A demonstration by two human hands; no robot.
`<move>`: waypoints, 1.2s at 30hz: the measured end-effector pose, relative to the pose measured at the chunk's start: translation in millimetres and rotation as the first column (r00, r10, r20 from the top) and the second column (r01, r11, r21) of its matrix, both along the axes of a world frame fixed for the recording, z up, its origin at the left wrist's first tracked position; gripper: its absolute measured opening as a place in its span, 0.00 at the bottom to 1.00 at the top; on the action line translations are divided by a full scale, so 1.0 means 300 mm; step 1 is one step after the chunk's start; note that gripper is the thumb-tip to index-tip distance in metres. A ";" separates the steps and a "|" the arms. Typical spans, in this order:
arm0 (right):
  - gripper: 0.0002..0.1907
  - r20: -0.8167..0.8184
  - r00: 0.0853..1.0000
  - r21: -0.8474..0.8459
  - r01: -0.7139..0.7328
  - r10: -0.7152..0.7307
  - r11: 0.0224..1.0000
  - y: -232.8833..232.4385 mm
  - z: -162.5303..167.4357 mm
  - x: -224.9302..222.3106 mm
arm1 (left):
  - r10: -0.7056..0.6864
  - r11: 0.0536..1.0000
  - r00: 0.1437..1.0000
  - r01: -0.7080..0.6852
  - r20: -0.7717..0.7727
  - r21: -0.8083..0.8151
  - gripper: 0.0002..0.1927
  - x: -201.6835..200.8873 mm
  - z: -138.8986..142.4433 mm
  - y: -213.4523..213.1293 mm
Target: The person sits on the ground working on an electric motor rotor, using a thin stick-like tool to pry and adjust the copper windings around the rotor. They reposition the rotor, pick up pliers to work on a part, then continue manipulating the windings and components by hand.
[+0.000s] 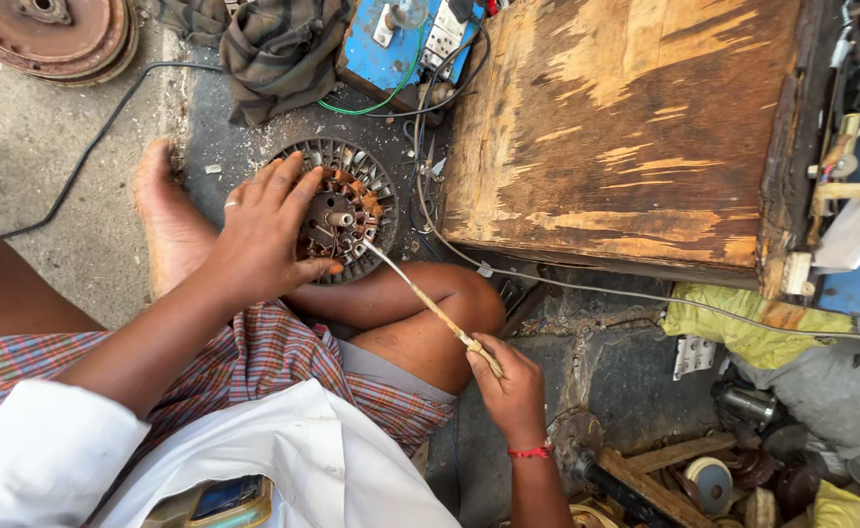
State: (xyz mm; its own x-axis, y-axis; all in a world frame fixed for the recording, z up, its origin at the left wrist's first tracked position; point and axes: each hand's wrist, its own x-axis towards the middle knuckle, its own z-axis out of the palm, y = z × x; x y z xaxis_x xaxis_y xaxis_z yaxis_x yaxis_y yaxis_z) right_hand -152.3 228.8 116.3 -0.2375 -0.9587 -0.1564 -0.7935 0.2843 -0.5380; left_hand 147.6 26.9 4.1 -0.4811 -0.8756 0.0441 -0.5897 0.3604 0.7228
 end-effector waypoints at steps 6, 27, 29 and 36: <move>0.14 -0.001 0.998 0.077 -0.069 0.069 0.995 -0.046 0.039 -0.005 | -0.147 0.989 0.975 0.149 0.166 -0.002 0.71 -0.001 -0.025 -0.041; 0.14 0.188 0.978 0.038 0.080 -0.086 0.996 0.067 -0.093 0.052 | -0.018 0.999 0.998 0.021 0.064 -0.046 0.65 -0.033 -0.044 0.011; 0.14 0.200 0.975 0.026 0.094 -0.098 0.995 0.074 -0.114 0.060 | -0.019 0.999 0.996 0.022 0.083 -0.029 0.67 -0.039 -0.033 0.008; 0.13 0.175 0.960 0.003 0.221 -0.218 0.975 0.135 -0.227 0.141 | -0.080 0.997 0.972 0.076 0.222 0.026 0.69 -0.050 -0.004 -0.016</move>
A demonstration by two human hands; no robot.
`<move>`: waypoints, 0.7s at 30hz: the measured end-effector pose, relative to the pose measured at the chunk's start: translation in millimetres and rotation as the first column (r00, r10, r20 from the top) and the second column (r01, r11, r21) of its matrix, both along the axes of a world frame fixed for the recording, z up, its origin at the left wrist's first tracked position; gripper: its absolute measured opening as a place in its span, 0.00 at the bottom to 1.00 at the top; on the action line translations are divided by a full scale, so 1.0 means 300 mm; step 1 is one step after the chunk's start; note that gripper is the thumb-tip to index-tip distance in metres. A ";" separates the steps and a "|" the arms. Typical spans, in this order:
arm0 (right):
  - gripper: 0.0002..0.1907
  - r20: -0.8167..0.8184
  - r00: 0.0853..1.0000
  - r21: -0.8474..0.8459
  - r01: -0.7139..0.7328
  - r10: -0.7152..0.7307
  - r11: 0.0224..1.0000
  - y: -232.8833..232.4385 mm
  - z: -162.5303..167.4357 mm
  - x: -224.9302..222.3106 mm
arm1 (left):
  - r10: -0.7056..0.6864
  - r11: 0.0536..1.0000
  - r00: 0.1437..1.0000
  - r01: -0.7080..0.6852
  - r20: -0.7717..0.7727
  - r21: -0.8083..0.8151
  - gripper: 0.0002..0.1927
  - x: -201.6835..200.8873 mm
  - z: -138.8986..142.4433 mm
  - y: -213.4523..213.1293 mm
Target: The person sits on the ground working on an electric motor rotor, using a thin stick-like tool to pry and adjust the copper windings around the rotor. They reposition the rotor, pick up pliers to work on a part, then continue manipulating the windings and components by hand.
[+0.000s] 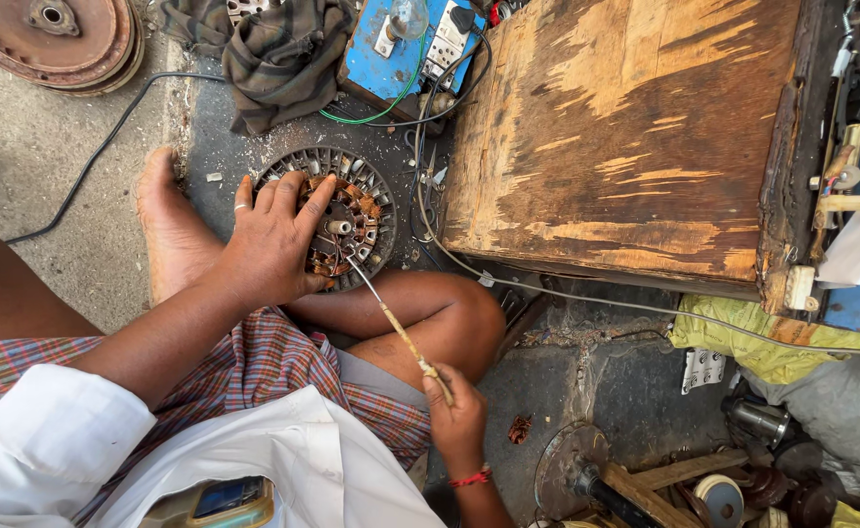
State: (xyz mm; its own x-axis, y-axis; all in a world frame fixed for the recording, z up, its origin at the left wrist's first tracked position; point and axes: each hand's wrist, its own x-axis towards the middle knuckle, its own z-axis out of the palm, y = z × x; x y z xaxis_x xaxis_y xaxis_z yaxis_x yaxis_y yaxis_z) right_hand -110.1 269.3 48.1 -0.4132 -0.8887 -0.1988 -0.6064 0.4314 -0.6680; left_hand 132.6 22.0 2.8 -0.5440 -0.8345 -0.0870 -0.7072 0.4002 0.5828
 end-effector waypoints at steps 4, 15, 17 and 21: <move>0.13 0.050 0.999 -0.050 -0.010 0.013 0.999 0.034 -0.070 0.063 | -0.013 0.999 1.000 0.014 0.002 -0.030 0.70 -0.004 0.006 -0.006; 0.13 -0.146 0.984 0.180 -0.076 0.103 0.981 -0.025 -0.071 0.046 | 0.063 0.997 0.998 -0.062 0.021 -0.044 0.77 -0.035 -0.006 -0.009; 0.12 -0.192 0.965 0.228 -0.133 0.179 0.964 -0.063 -0.014 0.006 | 0.081 0.995 0.997 -0.080 0.017 -0.061 0.75 -0.041 -0.010 -0.009; 0.13 -0.312 0.893 0.079 -0.317 0.325 0.945 -0.136 0.136 -0.025 | 0.096 0.992 0.995 -0.099 -0.038 -0.079 0.74 -0.039 -0.016 -0.004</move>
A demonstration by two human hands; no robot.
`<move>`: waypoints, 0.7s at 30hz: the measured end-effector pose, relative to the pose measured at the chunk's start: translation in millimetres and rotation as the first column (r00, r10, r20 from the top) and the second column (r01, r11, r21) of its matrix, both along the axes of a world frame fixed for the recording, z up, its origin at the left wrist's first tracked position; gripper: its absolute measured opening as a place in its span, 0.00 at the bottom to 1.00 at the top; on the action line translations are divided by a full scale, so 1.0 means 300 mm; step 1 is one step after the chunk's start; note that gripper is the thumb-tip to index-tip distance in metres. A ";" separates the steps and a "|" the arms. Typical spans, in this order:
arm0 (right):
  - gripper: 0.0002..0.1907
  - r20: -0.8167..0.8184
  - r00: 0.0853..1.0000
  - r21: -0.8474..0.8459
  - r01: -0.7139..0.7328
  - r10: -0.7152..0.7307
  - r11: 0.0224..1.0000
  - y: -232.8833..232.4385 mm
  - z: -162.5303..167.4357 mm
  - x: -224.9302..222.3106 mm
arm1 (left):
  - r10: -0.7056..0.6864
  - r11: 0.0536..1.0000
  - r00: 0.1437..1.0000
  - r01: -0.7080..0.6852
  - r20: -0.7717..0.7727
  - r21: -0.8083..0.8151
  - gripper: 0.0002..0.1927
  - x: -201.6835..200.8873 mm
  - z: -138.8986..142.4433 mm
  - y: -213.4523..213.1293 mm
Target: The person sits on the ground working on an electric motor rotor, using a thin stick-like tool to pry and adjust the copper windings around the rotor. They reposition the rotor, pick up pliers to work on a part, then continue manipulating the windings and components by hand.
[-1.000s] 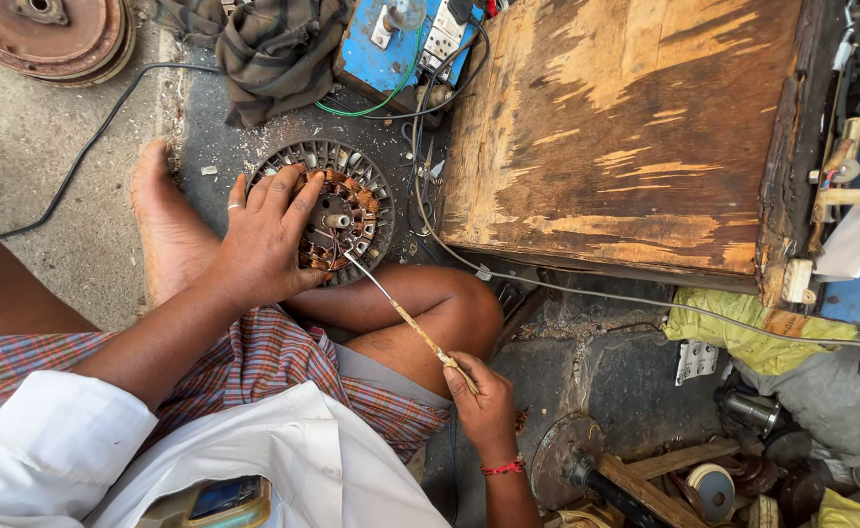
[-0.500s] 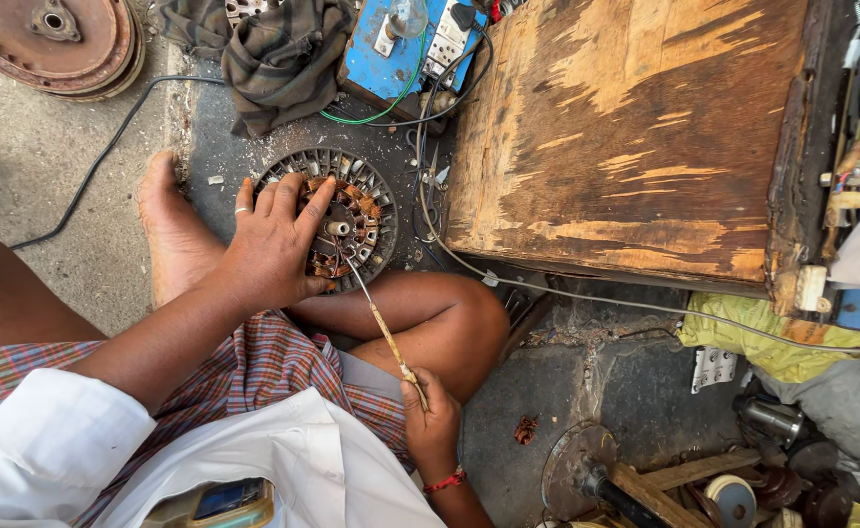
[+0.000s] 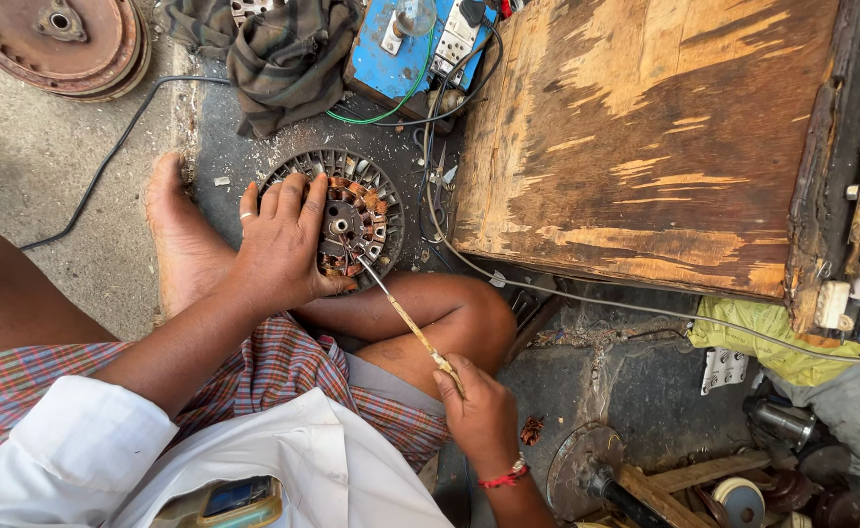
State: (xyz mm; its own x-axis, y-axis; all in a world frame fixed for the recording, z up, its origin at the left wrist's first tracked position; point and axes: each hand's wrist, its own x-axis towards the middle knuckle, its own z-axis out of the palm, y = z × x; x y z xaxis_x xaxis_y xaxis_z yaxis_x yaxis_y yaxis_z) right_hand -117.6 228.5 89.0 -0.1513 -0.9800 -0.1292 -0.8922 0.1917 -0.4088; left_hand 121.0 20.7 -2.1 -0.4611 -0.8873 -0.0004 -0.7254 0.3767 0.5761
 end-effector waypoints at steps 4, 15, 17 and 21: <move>0.14 -0.069 0.995 0.039 -0.074 0.076 0.997 -0.108 0.142 0.010 | 0.003 1.000 1.000 -0.003 0.007 -0.011 0.72 0.002 -0.013 0.011; 0.12 -0.394 0.768 0.296 -0.415 0.505 0.861 -0.424 0.479 0.082 | 0.004 0.999 1.000 -0.005 -0.028 -0.034 0.71 -0.005 -0.041 0.028; 0.11 -0.415 0.696 0.260 -0.526 0.586 0.810 -0.466 0.520 0.108 | -0.037 0.998 0.998 0.039 0.041 -0.047 0.70 -0.010 -0.034 0.030; 0.07 -0.483 0.571 0.294 -0.608 0.664 0.737 -0.531 0.537 0.151 | -0.052 0.998 0.998 0.053 0.039 -0.024 0.70 -0.018 -0.018 0.029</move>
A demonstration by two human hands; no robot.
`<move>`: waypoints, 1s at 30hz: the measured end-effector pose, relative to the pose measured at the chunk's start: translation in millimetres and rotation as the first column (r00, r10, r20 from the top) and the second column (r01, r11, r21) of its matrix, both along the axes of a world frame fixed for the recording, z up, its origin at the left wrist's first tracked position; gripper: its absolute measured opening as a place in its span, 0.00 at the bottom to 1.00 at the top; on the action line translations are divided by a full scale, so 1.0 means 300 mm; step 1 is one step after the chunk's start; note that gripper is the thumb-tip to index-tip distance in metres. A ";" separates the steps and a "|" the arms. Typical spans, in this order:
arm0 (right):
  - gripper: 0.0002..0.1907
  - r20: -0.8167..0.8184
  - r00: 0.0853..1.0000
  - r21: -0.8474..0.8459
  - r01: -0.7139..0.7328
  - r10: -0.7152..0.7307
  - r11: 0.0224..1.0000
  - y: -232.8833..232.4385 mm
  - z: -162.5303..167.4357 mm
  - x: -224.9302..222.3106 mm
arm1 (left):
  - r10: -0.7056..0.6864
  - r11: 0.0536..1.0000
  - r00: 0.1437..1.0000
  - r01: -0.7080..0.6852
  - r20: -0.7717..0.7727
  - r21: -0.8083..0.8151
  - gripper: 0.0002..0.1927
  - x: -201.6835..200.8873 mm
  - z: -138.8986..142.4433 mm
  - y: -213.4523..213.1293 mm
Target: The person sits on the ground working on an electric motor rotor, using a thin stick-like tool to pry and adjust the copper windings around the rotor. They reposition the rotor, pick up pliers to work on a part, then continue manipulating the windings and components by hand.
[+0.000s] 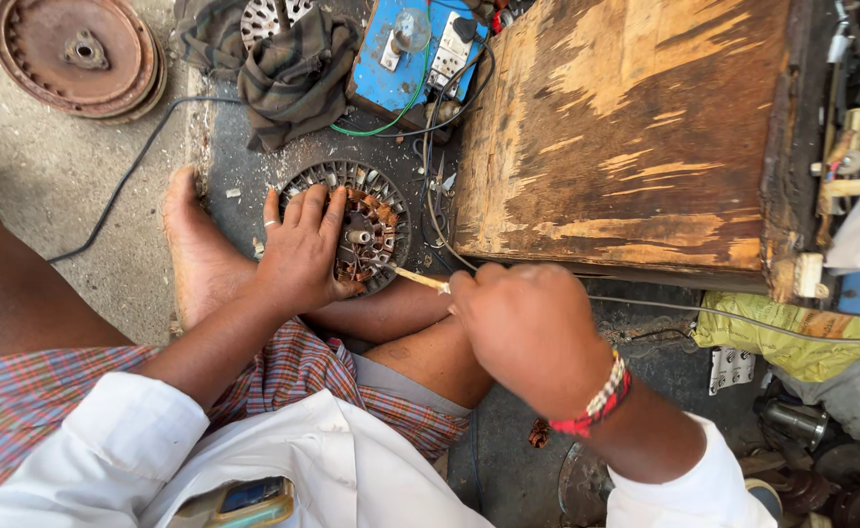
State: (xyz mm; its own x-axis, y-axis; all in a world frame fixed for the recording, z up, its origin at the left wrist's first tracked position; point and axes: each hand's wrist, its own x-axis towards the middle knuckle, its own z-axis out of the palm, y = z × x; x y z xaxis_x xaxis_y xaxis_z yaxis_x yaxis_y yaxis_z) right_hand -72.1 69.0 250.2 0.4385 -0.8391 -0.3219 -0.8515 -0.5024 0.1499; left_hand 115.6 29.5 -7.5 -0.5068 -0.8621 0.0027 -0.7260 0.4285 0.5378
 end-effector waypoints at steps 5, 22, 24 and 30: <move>0.11 0.219 0.954 0.004 0.207 -0.202 0.978 0.075 -0.002 -0.144 | 0.021 1.000 0.999 -0.021 -0.029 0.004 0.71 0.004 0.008 -0.007; 0.18 0.723 0.010 0.671 0.228 -0.691 0.705 0.423 -0.743 0.006 | 0.666 0.548 0.403 0.306 -0.628 0.778 0.30 0.128 0.072 0.238; 0.16 0.790 0.213 0.456 0.422 -0.574 0.784 0.291 -0.720 -0.014 | 0.672 0.615 0.467 0.082 -0.575 0.785 0.29 0.145 0.084 0.183; 0.15 0.664 0.712 -0.045 0.346 -0.231 0.937 0.053 -0.702 -0.019 | 0.507 0.822 0.817 -0.362 -0.276 0.439 0.21 0.095 0.135 -0.006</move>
